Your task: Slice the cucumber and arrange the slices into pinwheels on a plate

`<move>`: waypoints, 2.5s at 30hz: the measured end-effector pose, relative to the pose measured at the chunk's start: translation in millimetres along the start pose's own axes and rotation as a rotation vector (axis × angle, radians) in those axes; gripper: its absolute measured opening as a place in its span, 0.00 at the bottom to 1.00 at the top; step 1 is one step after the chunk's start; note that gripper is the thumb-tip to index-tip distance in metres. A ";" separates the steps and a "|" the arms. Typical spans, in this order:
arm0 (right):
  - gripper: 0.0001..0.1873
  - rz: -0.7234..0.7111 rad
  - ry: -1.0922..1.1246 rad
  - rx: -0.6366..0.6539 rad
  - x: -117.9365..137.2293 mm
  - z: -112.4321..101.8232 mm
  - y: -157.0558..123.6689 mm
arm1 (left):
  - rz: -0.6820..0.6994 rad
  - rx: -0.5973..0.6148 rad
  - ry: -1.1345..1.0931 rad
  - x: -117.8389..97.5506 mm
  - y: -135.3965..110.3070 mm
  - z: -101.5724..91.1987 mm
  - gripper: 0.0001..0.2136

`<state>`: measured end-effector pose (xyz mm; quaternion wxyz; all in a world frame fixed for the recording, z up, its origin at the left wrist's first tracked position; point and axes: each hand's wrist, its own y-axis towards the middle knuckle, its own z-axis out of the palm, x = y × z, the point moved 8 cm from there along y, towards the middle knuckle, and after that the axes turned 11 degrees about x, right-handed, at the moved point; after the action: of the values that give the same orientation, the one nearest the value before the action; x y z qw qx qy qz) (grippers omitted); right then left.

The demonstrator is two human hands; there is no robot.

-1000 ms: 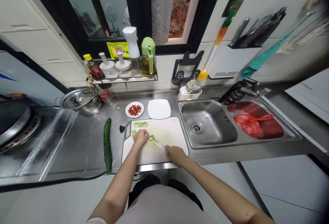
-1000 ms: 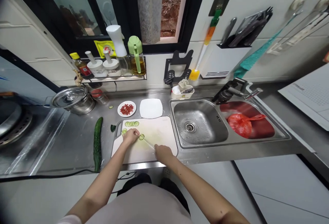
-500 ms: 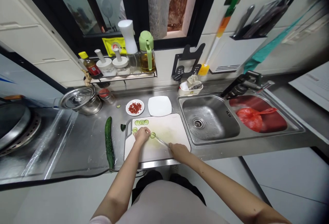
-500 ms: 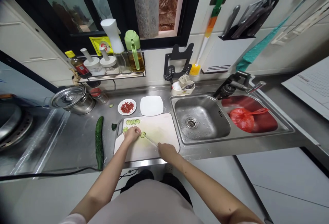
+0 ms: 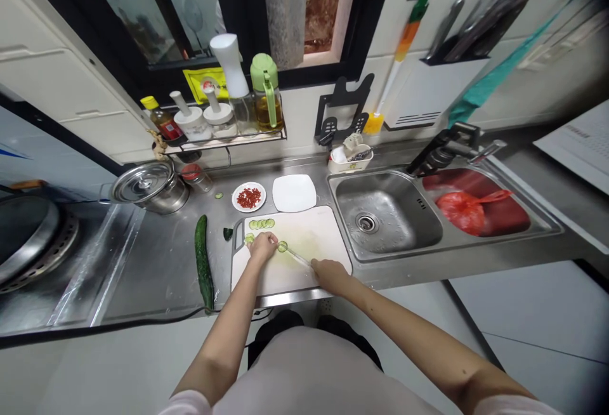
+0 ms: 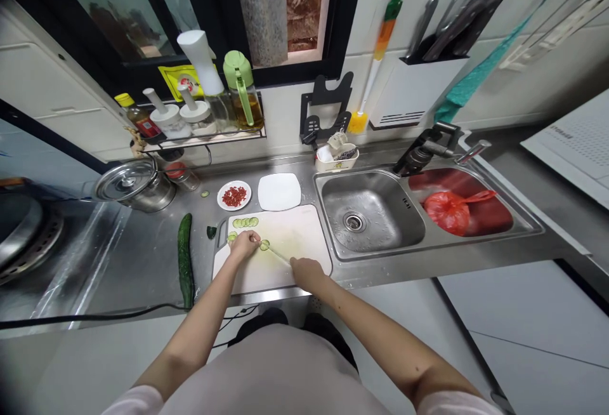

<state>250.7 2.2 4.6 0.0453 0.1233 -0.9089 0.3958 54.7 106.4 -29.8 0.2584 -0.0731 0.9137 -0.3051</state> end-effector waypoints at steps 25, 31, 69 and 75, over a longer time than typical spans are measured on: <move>0.16 0.177 0.236 -0.137 -68.1 -1.5 -39.4 | 0.077 -0.125 0.098 -22.1 -32.5 16.2 0.06; 0.17 0.200 0.299 -0.173 -69.9 -3.1 -27.8 | 0.078 -0.124 -0.011 -21.9 -34.3 15.3 0.08; 0.21 0.255 0.124 -0.092 -52.5 -14.7 -12.7 | -0.097 -0.391 -0.094 45.5 -26.0 -40.7 0.11; 0.22 0.274 0.123 -0.067 -50.8 -14.6 -14.1 | -0.020 -0.350 -0.035 3.4 -2.9 -36.8 0.16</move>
<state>303.2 13.2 15.4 0.0505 -0.0280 -0.9254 0.3746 32.7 122.2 -4.5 0.2546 -0.1312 0.9474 -0.1428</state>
